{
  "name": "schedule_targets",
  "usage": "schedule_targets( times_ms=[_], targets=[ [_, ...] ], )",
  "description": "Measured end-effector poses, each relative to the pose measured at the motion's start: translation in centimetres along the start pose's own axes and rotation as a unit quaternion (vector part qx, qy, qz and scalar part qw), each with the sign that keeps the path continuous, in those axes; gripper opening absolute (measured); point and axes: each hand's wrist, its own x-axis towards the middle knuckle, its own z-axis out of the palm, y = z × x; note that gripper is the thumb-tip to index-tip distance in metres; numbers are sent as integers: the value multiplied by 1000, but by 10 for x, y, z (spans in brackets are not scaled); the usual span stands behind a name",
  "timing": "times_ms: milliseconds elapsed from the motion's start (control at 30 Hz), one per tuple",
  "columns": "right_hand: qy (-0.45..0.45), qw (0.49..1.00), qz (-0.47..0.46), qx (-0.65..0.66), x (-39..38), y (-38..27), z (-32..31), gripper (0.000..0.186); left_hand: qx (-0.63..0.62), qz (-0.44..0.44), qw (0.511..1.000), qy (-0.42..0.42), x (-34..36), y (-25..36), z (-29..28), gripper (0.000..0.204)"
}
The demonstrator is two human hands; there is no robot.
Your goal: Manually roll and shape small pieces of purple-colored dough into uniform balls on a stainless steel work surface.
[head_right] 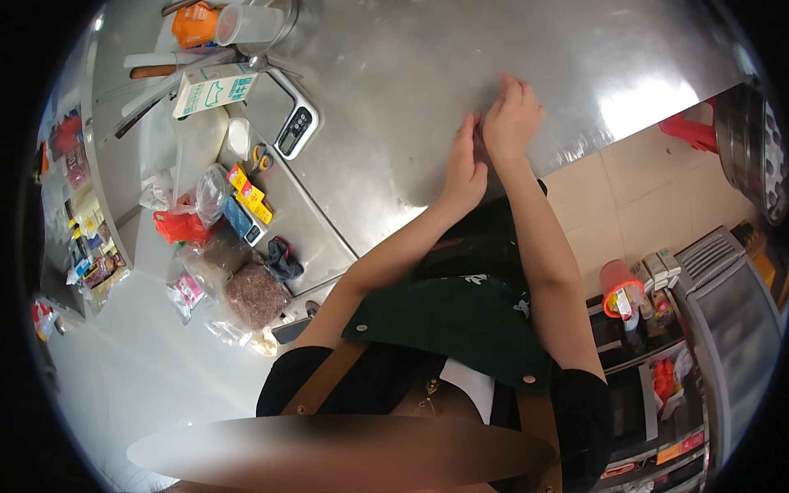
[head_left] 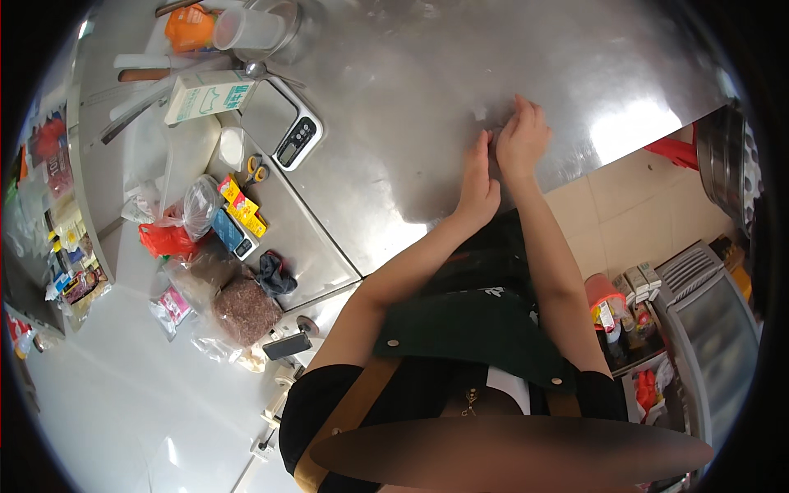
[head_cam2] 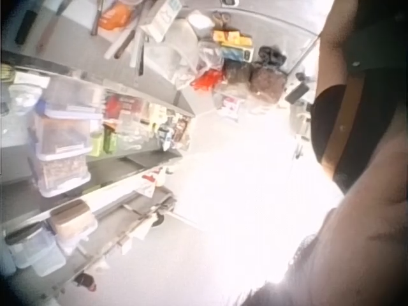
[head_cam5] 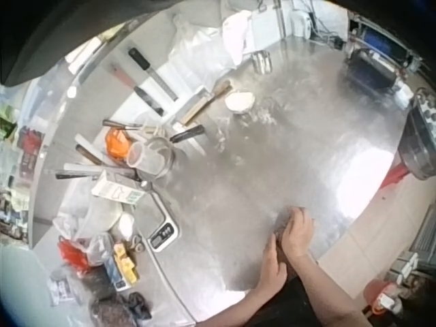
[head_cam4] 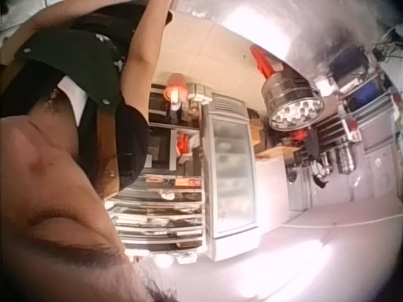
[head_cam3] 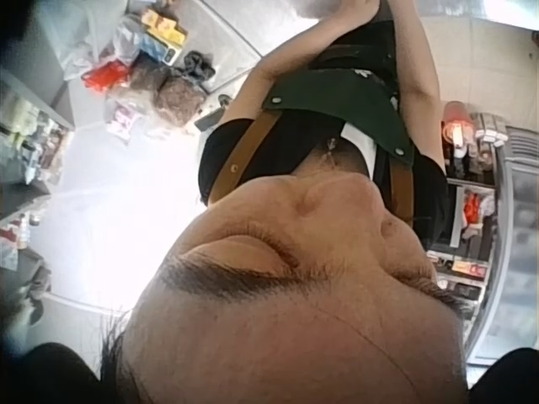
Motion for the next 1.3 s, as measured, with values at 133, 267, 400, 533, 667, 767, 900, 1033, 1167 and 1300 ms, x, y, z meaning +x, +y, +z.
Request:
schedule_targets(
  times_ms=[133, 267, 400, 533, 667, 767, 900, 1033, 1167, 1300],
  targets=[
    [9, 999, 20, -50, -9, 23, 10, 27, 17, 10, 1000, 7, 1, 1, 0, 74],
    [-12, 997, 14, -79, -4, 15, 10, 28, 29, -7, 1000, -6, 19, -11, -4, 73],
    [-22, 999, 31, -18, 1, -2, -3, 30, 2, -21, 999, -35, 14, -5, -5, 74],
    [-1, 999, 15, -32, -12, 6, -5, 29, 34, 17, 999, 20, -16, 6, 7, 75],
    [33, 999, 30, -2, -23, 25, -4, 28, 52, 28, 998, -7, -9, -2, 8, 75],
    [3, 999, 31, -35, -19, 26, -3, 26, 42, -8, 998, -36, 4, -7, 7, 74],
    [10, 998, 48, 27, -15, 11, -14, 25, 56, 5, 997, -49, -9, 3, 8, 74],
    [-7, 999, 41, 2, -26, 18, -14, 26, 39, 7, 999, -28, -24, 10, 11, 73],
    [0, 999, 45, -3, -36, 33, -11, 26, 53, 26, 997, -43, -14, -5, 8, 77],
    [-1, 999, 34, -8, -37, 36, -11, 28, 52, -27, 994, -88, -22, -2, 5, 75]
  ],
)
